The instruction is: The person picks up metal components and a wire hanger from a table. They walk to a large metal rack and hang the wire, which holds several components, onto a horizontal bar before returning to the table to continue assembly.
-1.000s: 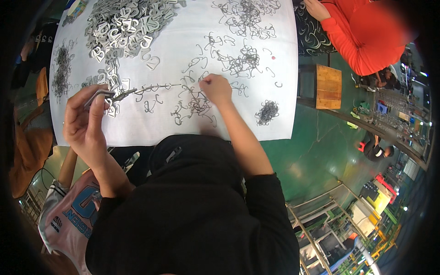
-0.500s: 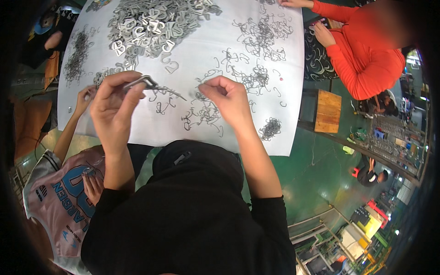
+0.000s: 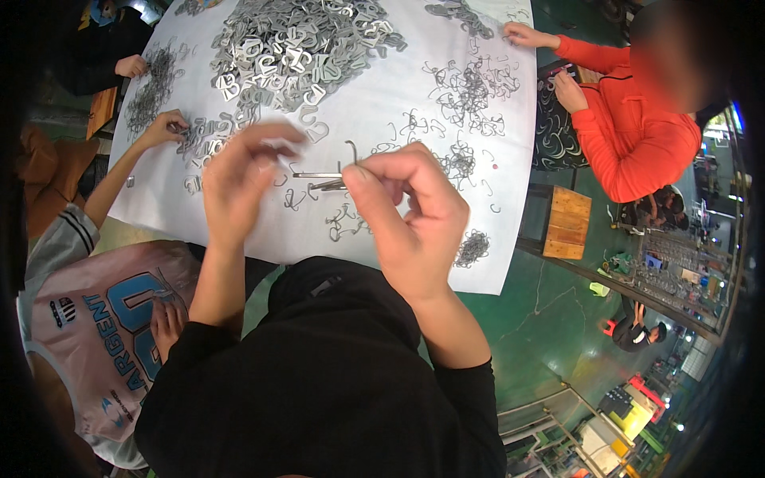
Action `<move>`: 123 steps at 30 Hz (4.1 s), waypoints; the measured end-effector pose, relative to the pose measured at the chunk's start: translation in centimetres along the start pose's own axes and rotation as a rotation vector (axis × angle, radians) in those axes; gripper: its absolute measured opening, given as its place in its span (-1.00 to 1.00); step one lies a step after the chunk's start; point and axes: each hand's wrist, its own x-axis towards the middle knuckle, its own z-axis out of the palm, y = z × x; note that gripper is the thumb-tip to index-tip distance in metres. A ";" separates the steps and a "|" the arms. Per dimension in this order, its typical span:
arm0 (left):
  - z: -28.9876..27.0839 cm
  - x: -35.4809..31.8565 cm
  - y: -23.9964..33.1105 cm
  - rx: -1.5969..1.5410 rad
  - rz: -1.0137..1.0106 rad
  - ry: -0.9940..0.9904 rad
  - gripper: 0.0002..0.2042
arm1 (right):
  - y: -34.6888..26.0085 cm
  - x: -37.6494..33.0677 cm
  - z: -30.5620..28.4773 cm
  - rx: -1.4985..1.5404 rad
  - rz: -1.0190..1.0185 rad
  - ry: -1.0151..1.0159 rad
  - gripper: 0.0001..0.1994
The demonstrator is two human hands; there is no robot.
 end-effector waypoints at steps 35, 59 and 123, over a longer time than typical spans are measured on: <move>2.9 4.1 4.0 -0.108 -0.189 -0.247 -0.75 | -1.5 -1.1 -4.0 -0.163 -0.202 -0.006 -0.91; 4.3 -1.3 11.4 0.289 0.542 0.039 -0.77 | -0.3 -2.0 -7.8 -0.140 -0.124 -0.066 -0.79; 6.8 -30.5 -0.3 0.295 -0.125 0.377 -0.85 | 5.1 -23.7 -3.1 0.163 0.644 -0.306 -0.90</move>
